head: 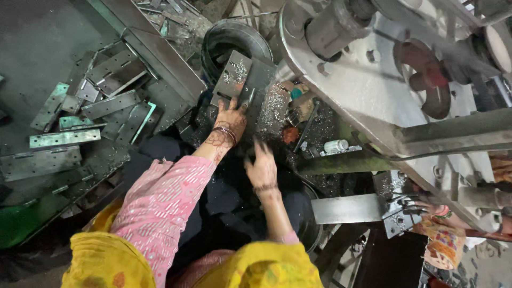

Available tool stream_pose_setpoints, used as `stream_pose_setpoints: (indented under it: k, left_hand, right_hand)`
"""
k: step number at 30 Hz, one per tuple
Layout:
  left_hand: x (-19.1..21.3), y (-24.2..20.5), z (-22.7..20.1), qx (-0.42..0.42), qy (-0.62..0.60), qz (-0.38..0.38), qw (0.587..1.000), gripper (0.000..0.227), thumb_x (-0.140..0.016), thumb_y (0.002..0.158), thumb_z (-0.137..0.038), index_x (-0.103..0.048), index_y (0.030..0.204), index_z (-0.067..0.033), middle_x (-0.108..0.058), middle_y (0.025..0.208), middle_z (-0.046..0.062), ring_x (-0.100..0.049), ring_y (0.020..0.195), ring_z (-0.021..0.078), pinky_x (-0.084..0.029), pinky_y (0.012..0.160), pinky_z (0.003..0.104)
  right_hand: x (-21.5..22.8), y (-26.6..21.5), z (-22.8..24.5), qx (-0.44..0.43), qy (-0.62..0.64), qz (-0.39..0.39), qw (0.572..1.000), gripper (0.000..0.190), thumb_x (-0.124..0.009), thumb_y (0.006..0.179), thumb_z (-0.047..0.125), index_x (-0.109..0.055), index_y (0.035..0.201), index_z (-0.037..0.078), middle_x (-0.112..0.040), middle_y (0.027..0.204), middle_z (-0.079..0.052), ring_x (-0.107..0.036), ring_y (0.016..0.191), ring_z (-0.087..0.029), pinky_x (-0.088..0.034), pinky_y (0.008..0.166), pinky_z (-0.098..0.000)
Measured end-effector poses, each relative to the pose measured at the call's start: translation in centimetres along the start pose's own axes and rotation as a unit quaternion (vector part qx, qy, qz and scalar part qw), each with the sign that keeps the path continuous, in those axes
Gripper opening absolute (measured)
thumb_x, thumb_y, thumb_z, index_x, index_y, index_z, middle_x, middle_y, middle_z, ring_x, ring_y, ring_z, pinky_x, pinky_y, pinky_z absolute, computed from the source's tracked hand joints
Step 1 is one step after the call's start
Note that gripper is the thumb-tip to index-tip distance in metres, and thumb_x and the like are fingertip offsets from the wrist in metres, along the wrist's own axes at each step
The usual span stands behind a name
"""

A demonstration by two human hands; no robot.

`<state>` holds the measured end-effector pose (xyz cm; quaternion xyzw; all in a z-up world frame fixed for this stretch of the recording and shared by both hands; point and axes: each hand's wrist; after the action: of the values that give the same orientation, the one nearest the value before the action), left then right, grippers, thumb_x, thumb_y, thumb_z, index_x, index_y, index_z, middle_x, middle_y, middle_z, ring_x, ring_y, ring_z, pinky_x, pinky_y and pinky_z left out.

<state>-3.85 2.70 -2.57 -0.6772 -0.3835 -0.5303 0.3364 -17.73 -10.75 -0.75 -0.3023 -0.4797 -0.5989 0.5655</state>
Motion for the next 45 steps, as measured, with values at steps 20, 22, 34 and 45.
stream_pose_setpoints:
  k: [20,22,34,45]
  left_hand:
    - [1.5,0.7,-0.1,0.002,0.054,-0.013,0.998,0.041,-0.059,0.096,-0.026,-0.067,0.134,-0.0122,-0.042,0.159,0.009,-0.026,0.149,0.0405,-0.022,0.111,0.074]
    - [0.6,-1.0,-1.7,-0.006,0.055,0.008,0.998,0.040,-0.057,0.097,-0.025,-0.069,0.132,-0.0100,-0.043,0.158,0.011,-0.025,0.148,0.0425,-0.023,0.110,0.074]
    - [0.8,4.1,-0.8,0.043,0.001,-0.002,0.999,0.042,-0.054,0.098,-0.026,-0.068,0.134,-0.0091,-0.047,0.154,0.010,-0.021,0.152,0.0414,-0.012,0.115,0.078]
    - [-1.8,3.3,-0.7,0.042,0.023,-0.162,0.986,0.046,-0.055,0.091,-0.024,-0.069,0.131,-0.0068,-0.046,0.154,0.014,-0.023,0.147,0.0446,-0.013,0.109,0.078]
  right_hand:
    - [-11.6,-10.4,-2.6,-0.254,0.030,0.114,0.960,0.090,-0.081,0.077,0.030,-0.034,0.153,0.023,-0.059,0.137,-0.019,-0.065,0.112,-0.043,-0.057,0.089,-0.0499]
    - [-11.2,-12.4,-2.5,-0.230,0.029,0.104,0.967,0.093,-0.082,0.076,0.029,-0.032,0.154,0.020,-0.060,0.135,-0.021,-0.064,0.112,-0.045,-0.057,0.088,-0.0506]
    - [-5.2,-8.0,-2.2,-0.205,-0.053,0.177,0.961,0.092,-0.080,0.076,0.032,-0.033,0.155,0.020,-0.064,0.126,-0.023,-0.066,0.109,-0.045,-0.056,0.088,-0.0536]
    - [-8.3,-10.0,-2.2,-0.202,0.043,0.113,0.972,0.093,-0.082,0.076,0.031,-0.031,0.153,0.015,-0.060,0.131,-0.025,-0.061,0.115,-0.046,-0.054,0.092,-0.0527]
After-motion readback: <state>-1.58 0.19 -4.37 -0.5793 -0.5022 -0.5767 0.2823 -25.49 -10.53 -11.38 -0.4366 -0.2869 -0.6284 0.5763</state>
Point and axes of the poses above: each hand's wrist, its own y-axis towards the middle knuckle, its own x-axis out of the back of the hand, z = x × y
